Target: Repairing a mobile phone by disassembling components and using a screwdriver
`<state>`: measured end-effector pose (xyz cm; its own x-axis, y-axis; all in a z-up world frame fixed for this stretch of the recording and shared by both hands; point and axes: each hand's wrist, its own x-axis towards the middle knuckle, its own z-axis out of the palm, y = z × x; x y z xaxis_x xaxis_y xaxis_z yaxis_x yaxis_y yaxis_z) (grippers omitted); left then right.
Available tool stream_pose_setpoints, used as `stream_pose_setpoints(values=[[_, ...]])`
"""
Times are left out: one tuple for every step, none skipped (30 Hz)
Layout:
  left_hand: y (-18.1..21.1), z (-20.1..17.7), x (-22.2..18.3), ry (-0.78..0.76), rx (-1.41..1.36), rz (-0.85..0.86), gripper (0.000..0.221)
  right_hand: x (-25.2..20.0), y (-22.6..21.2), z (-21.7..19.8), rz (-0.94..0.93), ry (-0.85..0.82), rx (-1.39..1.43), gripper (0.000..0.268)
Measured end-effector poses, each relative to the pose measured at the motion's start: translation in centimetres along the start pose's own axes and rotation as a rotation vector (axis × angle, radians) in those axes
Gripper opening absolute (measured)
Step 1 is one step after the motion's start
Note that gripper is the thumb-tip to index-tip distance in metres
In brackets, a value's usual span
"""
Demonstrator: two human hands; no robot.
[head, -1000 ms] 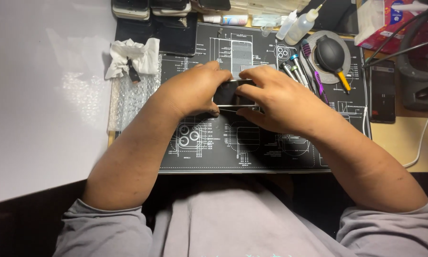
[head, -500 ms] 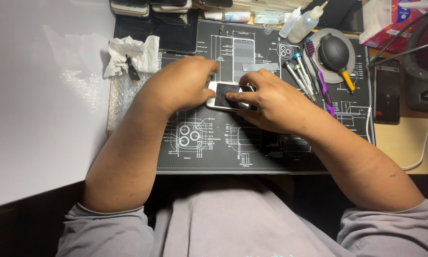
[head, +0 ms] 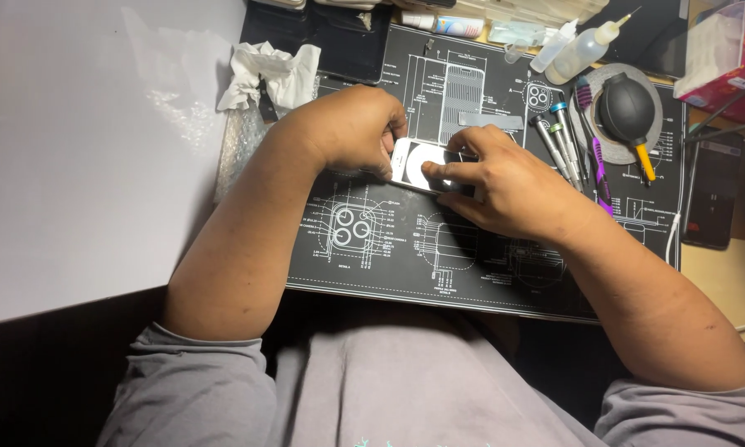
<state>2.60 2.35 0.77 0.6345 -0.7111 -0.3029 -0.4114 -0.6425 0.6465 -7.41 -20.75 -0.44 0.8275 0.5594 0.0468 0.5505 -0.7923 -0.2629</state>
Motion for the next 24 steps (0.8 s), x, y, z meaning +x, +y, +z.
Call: stream_pose_setpoints(values=[[0.1, -0.1, 0.0, -0.009, -0.011, 0.002, 0.047, 0.1, -0.1, 0.0, 0.015, -0.007, 0.006, 0.033], [0.3, -0.3, 0.2, -0.01, -0.012, 0.001, 0.047, 0.1, 0.0, -0.1, 0.015, -0.008, 0.007, 0.033], [0.6, -0.5, 0.4, -0.07, 0.002, -0.08, 0.047, 0.1, 0.2, -0.2, -0.024, -0.024, 0.055, 0.033], [0.8, -0.8, 0.6, -0.13, 0.016, -0.159, 0.048, 0.1, 0.3, -0.3, -0.064, -0.038, 0.101, 0.033], [0.8, -0.8, 0.7, -0.13, 0.016, -0.16, 0.048, 0.2, 0.2, -0.4, -0.065, -0.039, 0.101, 0.033], [0.7, -0.7, 0.8, -0.13, 0.022, -0.151, 0.05, 0.2, 0.2, -0.4, -0.066, -0.048, 0.1, 0.033], [0.7, -0.7, 0.9, -0.13, 0.029, -0.143, 0.051, 0.3, 0.1, -0.4, -0.068, -0.056, 0.1, 0.033], [0.9, -0.7, 0.7, -0.13, 0.029, -0.144, 0.051, 0.2, 0.2, -0.3, -0.068, -0.056, 0.1, 0.033], [1.0, -0.8, 0.6, -0.135, 0.031, -0.15, 0.052, 0.2, 0.3, -0.2, -0.076, -0.061, 0.095, 0.034], [1.3, -0.9, 0.5, -0.141, 0.036, -0.155, 0.053, 0.1, 0.4, -0.2, -0.082, -0.062, 0.089, 0.036], [1.1, -0.7, 0.6, -0.14, 0.04, -0.154, 0.053, 0.2, 0.6, -0.2, -0.082, -0.059, 0.088, 0.036], [0.9, -0.4, 0.7, -0.17, 0.035, -0.153, 0.066, 0.2, 0.7, -0.2, -0.103, -0.042, 0.086, 0.038], [0.7, -0.1, 0.7, -0.199, 0.03, -0.151, 0.079, 0.3, 0.9, -0.2, -0.124, -0.025, 0.084, 0.04], [0.7, -0.1, 0.9, -0.199, 0.034, -0.148, 0.079, 0.2, 0.9, -0.3, -0.121, -0.021, 0.082, 0.04], [0.6, -0.1, 1.0, -0.18, 0.032, -0.156, 0.075, 0.3, 1.0, -0.4, -0.135, -0.011, 0.076, 0.04], [0.5, 0.1, 1.1, -0.16, 0.024, -0.164, 0.07, 0.2, 1.0, -0.5, -0.151, -0.006, 0.07, 0.041], [0.8, -0.1, 0.9, -0.16, 0.023, -0.162, 0.07, 0.1, 0.9, -0.7, -0.149, -0.007, 0.068, 0.041], [1.1, -0.3, 0.6, -0.166, 0.024, -0.169, 0.068, 0.1, 0.7, -0.8, -0.125, -0.022, 0.083, 0.043], [1.2, -0.4, 0.4, -0.171, 0.024, -0.177, 0.065, 0.2, 0.5, -1.0, -0.102, -0.037, 0.097, 0.045], [1.0, -0.3, 0.5, -0.168, 0.019, -0.179, 0.065, 0.0, 0.5, -0.8, -0.106, -0.042, 0.096, 0.045], [0.8, -0.2, 0.7, -0.168, 0.013, -0.17, 0.064, -0.1, 0.5, -0.6, -0.096, -0.027, 0.105, 0.046], [0.5, 0.1, 0.9, -0.17, 0.005, -0.162, 0.064, -0.4, 0.5, -0.3, -0.086, -0.014, 0.116, 0.046], [0.6, 0.1, 0.8, -0.168, -0.002, -0.164, 0.064, -0.4, 0.5, -0.2, -0.089, -0.021, 0.116, 0.046], [0.6, 0.0, 0.8, -0.171, 0.016, -0.167, 0.064, -0.5, 0.5, -0.1, -0.101, 0.007, 0.104, 0.045]])
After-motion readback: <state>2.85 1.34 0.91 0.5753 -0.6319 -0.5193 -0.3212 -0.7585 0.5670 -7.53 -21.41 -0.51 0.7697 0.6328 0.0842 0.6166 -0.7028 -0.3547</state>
